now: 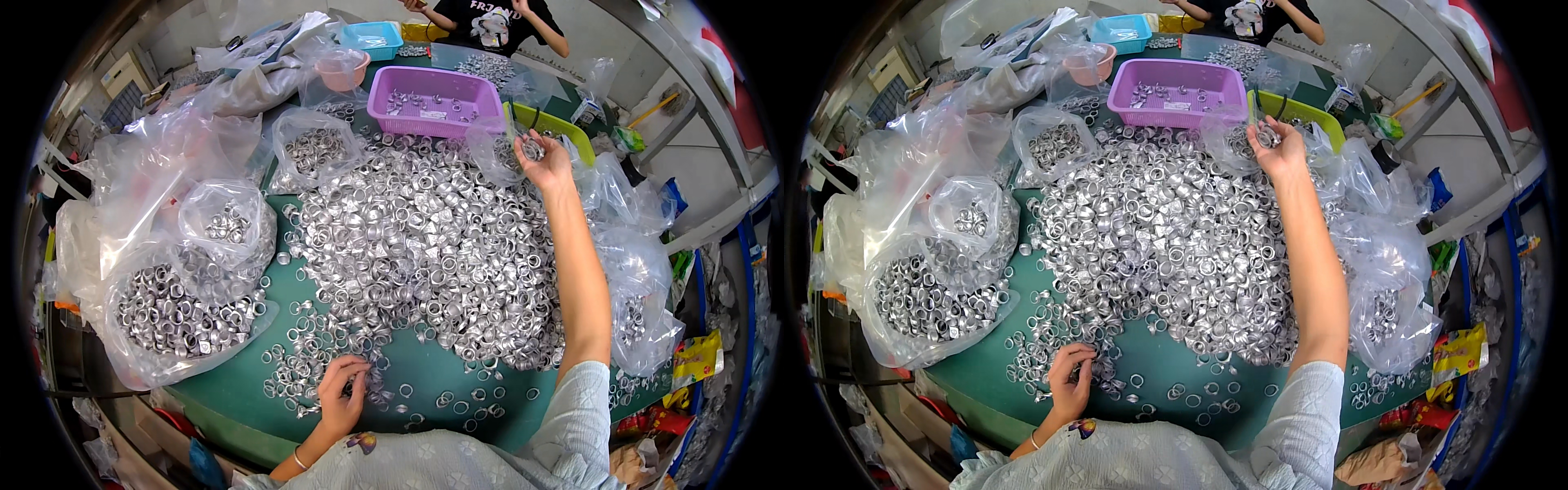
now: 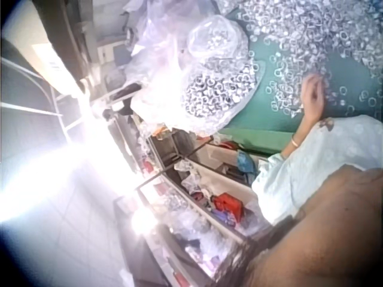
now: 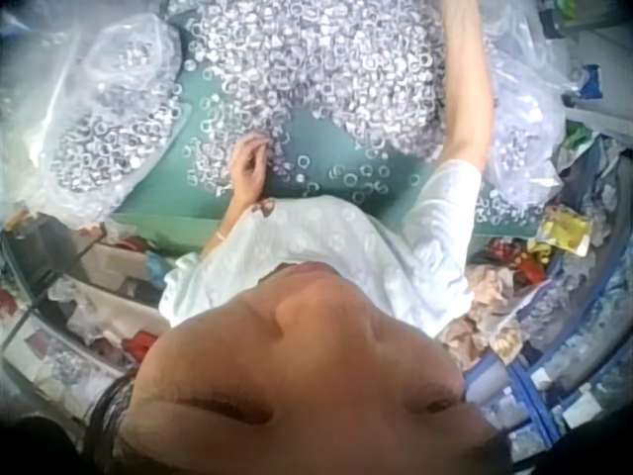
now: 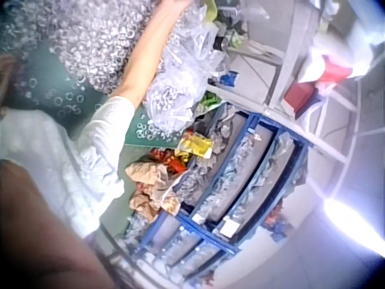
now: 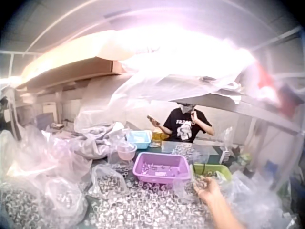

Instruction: The person sorts silver metal rings on a green table, picking up individual rings by hand, placing some into a purple container, and moving others into a plastic bag.

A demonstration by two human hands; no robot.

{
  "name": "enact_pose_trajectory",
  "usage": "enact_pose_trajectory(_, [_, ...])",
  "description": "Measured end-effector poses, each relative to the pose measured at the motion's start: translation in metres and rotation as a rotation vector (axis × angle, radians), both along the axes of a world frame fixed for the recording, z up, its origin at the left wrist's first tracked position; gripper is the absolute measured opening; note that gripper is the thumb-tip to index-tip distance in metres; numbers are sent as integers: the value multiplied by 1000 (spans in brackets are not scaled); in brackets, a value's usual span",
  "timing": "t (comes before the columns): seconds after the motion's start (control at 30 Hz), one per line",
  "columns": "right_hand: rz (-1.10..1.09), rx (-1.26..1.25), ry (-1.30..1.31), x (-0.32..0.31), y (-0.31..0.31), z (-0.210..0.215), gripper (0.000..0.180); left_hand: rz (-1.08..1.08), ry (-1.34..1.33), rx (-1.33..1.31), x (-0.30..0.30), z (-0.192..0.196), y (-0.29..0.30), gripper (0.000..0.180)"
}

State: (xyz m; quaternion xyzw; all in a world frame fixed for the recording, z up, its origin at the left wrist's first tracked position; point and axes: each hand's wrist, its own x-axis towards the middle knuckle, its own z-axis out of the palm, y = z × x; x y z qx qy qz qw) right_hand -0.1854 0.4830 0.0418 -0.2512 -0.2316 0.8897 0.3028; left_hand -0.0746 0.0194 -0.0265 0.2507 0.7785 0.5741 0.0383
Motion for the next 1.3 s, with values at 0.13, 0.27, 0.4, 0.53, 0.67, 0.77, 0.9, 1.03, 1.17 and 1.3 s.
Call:
enact_pose_trajectory(0.13, [-10, 43, 21, 0, 6, 2, 22, -7, -2, 4, -1, -2, 0, 15])
enact_pose_trajectory(0.27, [-41, 218, -2, -7, 9, -1, 23, -7, 19, 0, -2, -3, 0, 15])
enact_pose_trajectory(0.4, [16, 581, -271, -28, 18, -17, 29, 1, 22, -11, 0, 0, 1, 16])
enact_pose_trajectory(0.53, [194, 904, -614, -26, -27, -5, 58, -17, 73, -37, -4, -5, -3, 18])
enact_pose_trajectory(0.67, [159, 1203, -586, 30, -14, -1, 54, -103, 113, -77, -4, 6, 6, 19])
enact_pose_trajectory(0.77, [297, 1424, -494, 97, -77, 24, 46, -144, 132, -92, 5, 8, 3, 21])
enact_pose_trajectory(0.9, [745, 1448, -692, 211, -172, 24, 34, -389, 161, -144, 26, 4, 3, 29])
enact_pose_trajectory(1.03, [846, 1619, -772, 308, -228, -18, 47, -599, 292, -447, 53, 2, 2, 53])
enact_pose_trajectory(1.17, [524, 1697, -1100, 342, -283, -70, 71, -595, 361, -580, 71, -3, 8, 57])
enact_pose_trajectory(1.3, [477, 1735, -927, 316, -324, -85, 71, -527, 441, -634, 72, -23, 8, 45])
